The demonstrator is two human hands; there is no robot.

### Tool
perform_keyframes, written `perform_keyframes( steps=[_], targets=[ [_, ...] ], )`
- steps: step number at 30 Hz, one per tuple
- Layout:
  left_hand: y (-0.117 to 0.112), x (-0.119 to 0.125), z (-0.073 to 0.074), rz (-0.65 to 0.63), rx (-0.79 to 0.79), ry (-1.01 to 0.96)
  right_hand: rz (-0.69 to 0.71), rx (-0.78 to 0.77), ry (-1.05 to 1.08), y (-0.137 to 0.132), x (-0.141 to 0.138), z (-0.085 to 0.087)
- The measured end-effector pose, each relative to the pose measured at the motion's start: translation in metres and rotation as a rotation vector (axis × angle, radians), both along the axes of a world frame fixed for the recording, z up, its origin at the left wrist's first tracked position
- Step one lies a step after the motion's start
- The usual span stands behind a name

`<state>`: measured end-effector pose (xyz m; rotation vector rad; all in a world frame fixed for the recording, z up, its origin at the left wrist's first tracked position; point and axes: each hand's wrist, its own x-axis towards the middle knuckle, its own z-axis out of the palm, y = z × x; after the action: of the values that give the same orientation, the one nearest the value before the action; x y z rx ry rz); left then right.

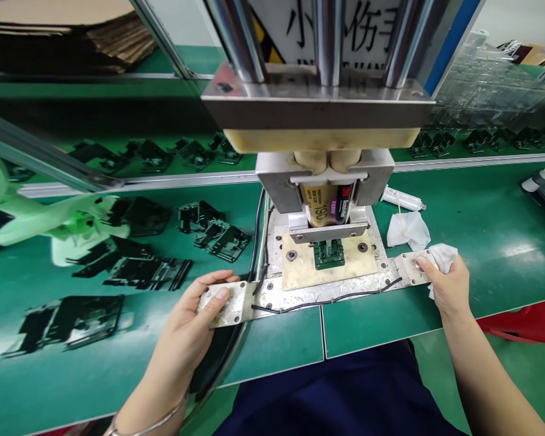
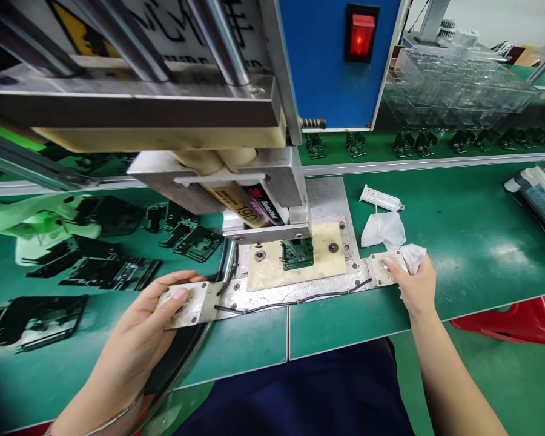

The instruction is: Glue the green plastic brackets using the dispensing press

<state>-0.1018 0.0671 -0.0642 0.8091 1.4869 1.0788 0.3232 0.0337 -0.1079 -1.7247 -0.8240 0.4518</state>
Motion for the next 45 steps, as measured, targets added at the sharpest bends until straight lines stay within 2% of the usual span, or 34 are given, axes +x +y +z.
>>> perform_keyframes(
  steps=[4, 17, 25, 35, 45],
  targets=[
    [0.0014, -0.0005, -0.0016, 0.023, -0.004, 0.006, 0.000, -0.005, 0.018, 0.0003, -0.0007, 0.0020],
    [0.0002, 0.0037, 0.0006, -0.021, 0.035, 0.001, 0.000, 0.023, 0.006, -0.0009, 0.0043, -0.0019],
    [-0.0021, 0.0056, -0.0009, -0.011, 0.061, 0.026, 0.007, 0.093, 0.006, 0.0009, 0.0036, -0.0004],
    [-0.0024, 0.0059, -0.0008, 0.001, 0.040, 0.035, 0.017, 0.061, -0.010, -0.0021, 0.0079, -0.0065],
    [0.0000, 0.0029, -0.0074, 0.005, 0.052, 0.041, 0.004, 0.038, -0.028, -0.0010, 0.0031, -0.0006]
  ],
)
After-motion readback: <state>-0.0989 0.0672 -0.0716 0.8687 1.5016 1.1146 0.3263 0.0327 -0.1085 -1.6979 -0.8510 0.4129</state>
